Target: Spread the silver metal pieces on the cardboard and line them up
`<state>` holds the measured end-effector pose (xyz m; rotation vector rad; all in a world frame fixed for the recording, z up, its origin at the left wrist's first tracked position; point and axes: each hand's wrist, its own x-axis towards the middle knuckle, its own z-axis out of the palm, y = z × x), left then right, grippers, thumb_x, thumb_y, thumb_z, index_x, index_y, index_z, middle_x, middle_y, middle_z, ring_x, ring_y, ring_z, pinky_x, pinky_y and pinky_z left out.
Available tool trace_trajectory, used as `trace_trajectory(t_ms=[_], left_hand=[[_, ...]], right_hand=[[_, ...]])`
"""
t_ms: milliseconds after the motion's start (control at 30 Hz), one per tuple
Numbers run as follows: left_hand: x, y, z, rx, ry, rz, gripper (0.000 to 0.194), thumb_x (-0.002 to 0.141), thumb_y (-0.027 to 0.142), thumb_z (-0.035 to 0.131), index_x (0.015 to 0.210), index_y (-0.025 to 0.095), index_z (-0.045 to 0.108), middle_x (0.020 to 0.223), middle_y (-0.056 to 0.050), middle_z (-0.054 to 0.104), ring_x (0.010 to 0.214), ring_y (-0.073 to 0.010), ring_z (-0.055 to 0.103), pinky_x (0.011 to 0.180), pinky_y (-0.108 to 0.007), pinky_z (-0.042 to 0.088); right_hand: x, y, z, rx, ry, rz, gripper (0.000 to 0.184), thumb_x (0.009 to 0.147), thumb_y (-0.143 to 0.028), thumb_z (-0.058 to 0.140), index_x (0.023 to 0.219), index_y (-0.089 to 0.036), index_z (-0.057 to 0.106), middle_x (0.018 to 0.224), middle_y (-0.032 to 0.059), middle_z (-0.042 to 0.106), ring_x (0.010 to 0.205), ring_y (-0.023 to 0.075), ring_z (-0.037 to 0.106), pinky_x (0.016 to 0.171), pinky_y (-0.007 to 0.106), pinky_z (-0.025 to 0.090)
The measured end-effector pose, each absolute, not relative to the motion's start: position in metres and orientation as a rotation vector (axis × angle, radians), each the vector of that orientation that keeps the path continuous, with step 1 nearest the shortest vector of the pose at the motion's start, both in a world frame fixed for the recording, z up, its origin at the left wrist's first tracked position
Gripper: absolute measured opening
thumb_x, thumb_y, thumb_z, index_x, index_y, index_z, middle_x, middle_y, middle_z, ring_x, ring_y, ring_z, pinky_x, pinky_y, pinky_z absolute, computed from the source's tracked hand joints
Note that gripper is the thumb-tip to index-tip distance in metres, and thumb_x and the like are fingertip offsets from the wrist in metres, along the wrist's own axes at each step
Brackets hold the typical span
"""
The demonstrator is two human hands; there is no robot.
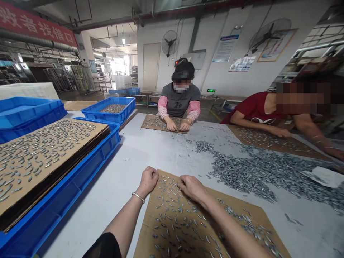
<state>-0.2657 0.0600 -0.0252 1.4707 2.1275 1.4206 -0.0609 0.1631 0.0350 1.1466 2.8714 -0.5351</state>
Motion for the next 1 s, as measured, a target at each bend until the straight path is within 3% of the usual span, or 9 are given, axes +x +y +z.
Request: trace_trajectory(t_ms=[233, 600, 833, 1000], left_hand=[[-0.265, 0.061, -0.027, 1.46, 2.136, 1.434, 0.017, 0.084, 0.011, 0.055, 0.072, 0.02, 0.064, 0.08, -0.003, 0.065, 0.077, -0.017, 0.062, 0.075, -0.029, 0.048], [-0.265, 0.062, -0.03, 1.474, 2.131, 1.428, 0.018, 0.084, 0.011, 0.055, 0.071, 0.019, 0.065, 0.079, -0.003, 0.065, 0.077, -0.017, 0.061, 0.076, -0.029, 0.047], [-0.264, 0.06, -0.028, 1.479, 2.146, 1.418, 0.018, 0.085, 0.012, 0.056, 0.071, 0.019, 0.065, 0.079, -0.003, 0.064, 0.075, -0.0167, 0.061, 0.074, -0.029, 0.047], [-0.263, 0.06, -0.027, 1.478, 2.156, 1.407, 0.018, 0.086, 0.013, 0.056, 0.071, 0.019, 0.064, 0.078, -0.003, 0.064, 0.077, -0.0178, 0.061, 0.075, -0.03, 0.048]], right_hand=[[-0.071, 0.158, 0.038, 1.137, 2.858, -0.471, 0.018, 0.093, -0.015, 0.052, 0.084, -0.019, 0.067, 0.088, 0.0072, 0.071, 0.076, 0.0158, 0.06, 0.063, 0.026, 0.028], [-0.067, 0.15, 0.035, 1.122, 2.925, -0.34, 0.018, 0.097, -0.022, 0.05, 0.096, -0.019, 0.068, 0.103, 0.0102, 0.07, 0.089, 0.0203, 0.064, 0.069, 0.028, 0.032], [-0.072, 0.138, 0.028, 0.918, 2.961, -0.216, 0.022, 0.098, -0.02, 0.046, 0.091, -0.016, 0.066, 0.098, 0.0128, 0.071, 0.087, 0.0215, 0.064, 0.073, 0.029, 0.035], [-0.069, 0.143, 0.029, 0.913, 2.954, -0.404, 0.024, 0.099, -0.021, 0.044, 0.084, -0.018, 0.063, 0.087, 0.0089, 0.069, 0.079, 0.0185, 0.06, 0.07, 0.028, 0.033]])
